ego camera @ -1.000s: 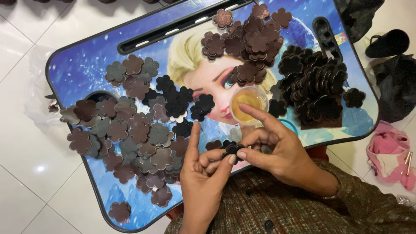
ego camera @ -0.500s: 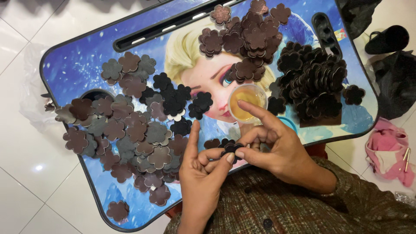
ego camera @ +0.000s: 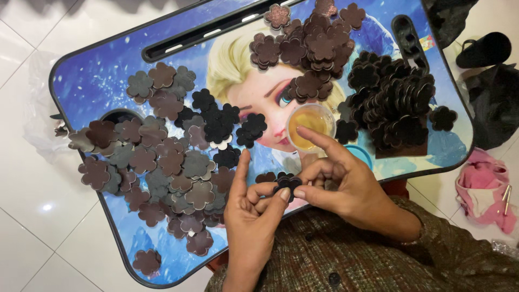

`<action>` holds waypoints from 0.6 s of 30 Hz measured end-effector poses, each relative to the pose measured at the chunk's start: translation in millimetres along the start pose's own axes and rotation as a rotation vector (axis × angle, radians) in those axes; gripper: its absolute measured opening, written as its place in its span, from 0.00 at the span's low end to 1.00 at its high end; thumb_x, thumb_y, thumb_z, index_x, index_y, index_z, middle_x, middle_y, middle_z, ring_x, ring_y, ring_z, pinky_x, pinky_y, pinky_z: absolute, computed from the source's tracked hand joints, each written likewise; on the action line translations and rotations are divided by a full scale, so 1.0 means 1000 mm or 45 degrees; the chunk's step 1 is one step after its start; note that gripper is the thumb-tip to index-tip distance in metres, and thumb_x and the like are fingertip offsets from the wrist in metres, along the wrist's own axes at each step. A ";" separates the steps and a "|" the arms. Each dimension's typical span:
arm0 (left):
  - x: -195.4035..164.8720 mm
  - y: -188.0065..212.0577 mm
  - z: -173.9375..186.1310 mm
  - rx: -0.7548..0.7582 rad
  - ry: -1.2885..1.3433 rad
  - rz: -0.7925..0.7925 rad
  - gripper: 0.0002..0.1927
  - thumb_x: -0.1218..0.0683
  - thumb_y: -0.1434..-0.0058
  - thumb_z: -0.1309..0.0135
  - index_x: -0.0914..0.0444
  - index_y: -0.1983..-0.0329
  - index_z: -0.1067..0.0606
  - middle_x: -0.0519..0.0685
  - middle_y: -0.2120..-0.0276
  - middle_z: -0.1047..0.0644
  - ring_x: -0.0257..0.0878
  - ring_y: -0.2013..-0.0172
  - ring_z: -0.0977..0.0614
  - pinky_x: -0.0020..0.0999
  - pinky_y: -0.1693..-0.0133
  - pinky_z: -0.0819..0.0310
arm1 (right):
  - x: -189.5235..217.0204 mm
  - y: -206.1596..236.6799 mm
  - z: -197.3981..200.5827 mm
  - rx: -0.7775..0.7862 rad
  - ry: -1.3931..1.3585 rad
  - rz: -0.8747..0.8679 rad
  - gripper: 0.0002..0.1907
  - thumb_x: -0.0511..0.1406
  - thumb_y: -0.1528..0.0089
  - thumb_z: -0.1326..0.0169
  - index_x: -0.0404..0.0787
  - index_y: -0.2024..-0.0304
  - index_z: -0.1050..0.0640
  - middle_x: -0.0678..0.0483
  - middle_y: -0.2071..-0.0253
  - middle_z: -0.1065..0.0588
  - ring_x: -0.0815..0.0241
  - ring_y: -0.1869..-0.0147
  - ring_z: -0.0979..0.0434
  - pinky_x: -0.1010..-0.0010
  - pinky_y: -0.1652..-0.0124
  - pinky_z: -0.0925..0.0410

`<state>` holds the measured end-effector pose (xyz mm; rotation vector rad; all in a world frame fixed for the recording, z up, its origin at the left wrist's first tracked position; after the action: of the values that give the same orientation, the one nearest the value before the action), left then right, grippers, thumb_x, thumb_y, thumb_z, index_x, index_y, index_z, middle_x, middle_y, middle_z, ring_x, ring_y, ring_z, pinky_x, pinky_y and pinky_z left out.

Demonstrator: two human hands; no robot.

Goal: The person repeatedly picks up small flower-shaped craft pieces, applies adhesive from a small container to one side, and places them onto a tray. The person handles the pieces one at a time throughout the clip.

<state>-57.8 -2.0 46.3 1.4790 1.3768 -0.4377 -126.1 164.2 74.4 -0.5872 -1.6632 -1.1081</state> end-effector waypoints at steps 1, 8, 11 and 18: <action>0.000 0.000 0.000 0.001 -0.007 -0.002 0.47 0.69 0.41 0.43 0.63 0.21 0.51 0.52 0.64 0.18 0.28 0.68 0.18 0.19 0.66 0.25 | 0.000 0.000 -0.001 -0.001 0.001 -0.004 0.51 0.27 0.44 0.36 0.46 0.22 0.44 0.58 0.68 0.23 0.74 0.67 0.29 0.81 0.66 0.35; -0.001 0.001 0.000 0.019 0.002 0.024 0.48 0.69 0.41 0.43 0.62 0.20 0.52 0.52 0.64 0.18 0.29 0.68 0.18 0.19 0.67 0.26 | 0.003 -0.001 0.000 -0.016 0.029 -0.009 0.52 0.26 0.46 0.35 0.47 0.23 0.44 0.59 0.70 0.23 0.76 0.69 0.31 0.82 0.68 0.37; 0.000 0.001 0.000 0.029 -0.008 0.014 0.48 0.69 0.40 0.43 0.62 0.19 0.52 0.53 0.64 0.18 0.28 0.69 0.19 0.18 0.68 0.28 | 0.002 -0.002 0.000 -0.024 0.021 -0.027 0.52 0.26 0.46 0.35 0.47 0.23 0.43 0.60 0.70 0.23 0.75 0.70 0.32 0.82 0.68 0.37; -0.002 0.001 -0.003 -0.001 -0.039 -0.033 0.48 0.68 0.41 0.43 0.63 0.20 0.51 0.53 0.63 0.18 0.30 0.66 0.18 0.21 0.64 0.25 | 0.001 -0.002 0.001 -0.015 0.092 -0.019 0.52 0.27 0.46 0.34 0.46 0.23 0.43 0.59 0.70 0.22 0.74 0.69 0.31 0.81 0.68 0.36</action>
<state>-58.2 0.1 49.6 1.4496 1.3733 -0.4738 -128.3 164.2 74.8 -0.5368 -1.6024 -1.1378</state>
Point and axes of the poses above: each hand's wrist, its own y-axis away from the middle knuckle, its own z-axis out of the back of the hand, x = y × z, the point moved 3 cm from there along -y, towards the middle knuckle
